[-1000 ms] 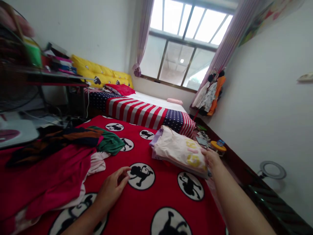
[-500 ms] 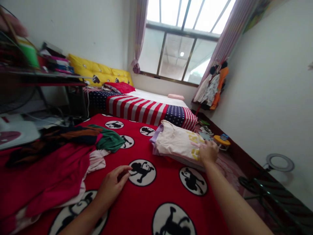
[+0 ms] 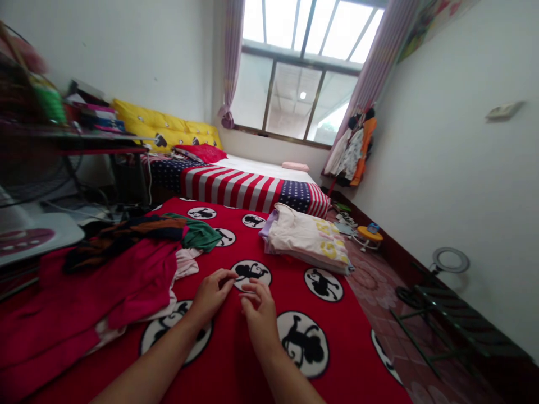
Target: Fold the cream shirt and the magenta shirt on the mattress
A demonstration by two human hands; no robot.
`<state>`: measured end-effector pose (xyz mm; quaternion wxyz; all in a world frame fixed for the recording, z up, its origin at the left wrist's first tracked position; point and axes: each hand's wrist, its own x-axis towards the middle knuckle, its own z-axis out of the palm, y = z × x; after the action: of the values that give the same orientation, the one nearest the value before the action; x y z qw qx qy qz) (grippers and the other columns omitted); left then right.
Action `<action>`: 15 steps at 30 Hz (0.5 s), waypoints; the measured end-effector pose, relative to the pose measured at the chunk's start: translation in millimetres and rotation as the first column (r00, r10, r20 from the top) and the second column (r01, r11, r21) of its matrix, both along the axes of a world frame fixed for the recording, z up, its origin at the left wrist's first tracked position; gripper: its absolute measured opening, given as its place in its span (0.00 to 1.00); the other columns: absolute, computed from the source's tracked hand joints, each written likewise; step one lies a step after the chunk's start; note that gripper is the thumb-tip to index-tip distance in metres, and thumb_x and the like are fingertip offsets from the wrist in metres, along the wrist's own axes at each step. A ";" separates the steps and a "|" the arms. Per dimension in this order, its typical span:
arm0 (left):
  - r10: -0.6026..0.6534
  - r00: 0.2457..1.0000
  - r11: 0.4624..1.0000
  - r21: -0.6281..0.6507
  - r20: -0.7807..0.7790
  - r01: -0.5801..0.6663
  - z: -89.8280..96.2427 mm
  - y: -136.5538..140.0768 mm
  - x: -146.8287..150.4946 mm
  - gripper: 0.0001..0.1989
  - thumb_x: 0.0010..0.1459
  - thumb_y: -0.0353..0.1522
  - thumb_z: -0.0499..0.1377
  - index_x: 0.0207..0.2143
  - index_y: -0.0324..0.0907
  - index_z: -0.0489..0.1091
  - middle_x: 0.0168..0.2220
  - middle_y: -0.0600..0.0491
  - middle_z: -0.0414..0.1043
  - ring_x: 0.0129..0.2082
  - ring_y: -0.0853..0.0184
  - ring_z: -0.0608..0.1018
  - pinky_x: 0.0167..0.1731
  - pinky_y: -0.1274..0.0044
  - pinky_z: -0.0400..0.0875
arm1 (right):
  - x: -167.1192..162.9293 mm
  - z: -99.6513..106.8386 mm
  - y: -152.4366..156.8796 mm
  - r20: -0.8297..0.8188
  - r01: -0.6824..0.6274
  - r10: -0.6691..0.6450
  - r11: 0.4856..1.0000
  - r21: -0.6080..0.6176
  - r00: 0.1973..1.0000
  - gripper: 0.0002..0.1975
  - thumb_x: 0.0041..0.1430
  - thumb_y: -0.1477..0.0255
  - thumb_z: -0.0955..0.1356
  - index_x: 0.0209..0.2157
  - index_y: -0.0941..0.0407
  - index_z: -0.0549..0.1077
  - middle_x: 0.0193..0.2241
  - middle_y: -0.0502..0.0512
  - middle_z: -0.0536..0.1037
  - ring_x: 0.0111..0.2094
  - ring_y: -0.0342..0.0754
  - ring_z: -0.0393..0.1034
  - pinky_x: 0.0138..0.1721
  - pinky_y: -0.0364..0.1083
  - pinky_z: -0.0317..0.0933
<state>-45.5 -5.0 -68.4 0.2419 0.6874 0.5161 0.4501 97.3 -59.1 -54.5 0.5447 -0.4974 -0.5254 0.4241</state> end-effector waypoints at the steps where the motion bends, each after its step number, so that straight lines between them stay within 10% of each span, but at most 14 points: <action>1: -0.013 1.000 1.000 0.009 0.009 0.013 -0.1 -1.1 -0.8 0.11 0.55 0.28 0.53 0.35 0.43 0.74 0.36 0.52 0.75 0.39 0.65 0.76 0.43 0.74 0.68 | -7.4 -4.2 -3.7 -0.063 0.018 -0.020 0.999 -0.043 0.998 0.11 0.47 0.69 0.68 0.36 0.55 0.74 0.47 0.58 0.73 0.35 0.51 0.74 0.29 0.45 0.67; 5: -0.056 0.998 0.998 0.032 0.034 0.055 0.1 -4.0 -3.5 0.11 0.55 0.27 0.53 0.35 0.42 0.75 0.35 0.52 0.75 0.37 0.66 0.76 0.41 0.75 0.68 | -19.7 -13.5 -13.2 -0.119 0.088 -0.099 0.991 -0.097 0.988 0.14 0.47 0.70 0.67 0.39 0.56 0.73 0.25 0.52 0.77 0.27 0.49 0.72 0.29 0.46 0.65; 15: -0.060 0.998 0.997 0.049 0.027 0.058 2.5 -7.2 -3.9 0.11 0.54 0.25 0.54 0.35 0.40 0.76 0.35 0.51 0.76 0.36 0.67 0.77 0.40 0.76 0.70 | -13.3 -12.1 -20.1 -0.067 0.016 -0.015 1.000 0.026 0.998 0.11 0.50 0.68 0.68 0.37 0.56 0.73 0.34 0.54 0.78 0.30 0.49 0.73 0.33 0.47 0.66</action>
<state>-49.4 -12.2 -65.9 0.2457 0.7014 0.4810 0.4650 84.0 -79.2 -66.7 0.5716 -0.4800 -0.5086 0.4292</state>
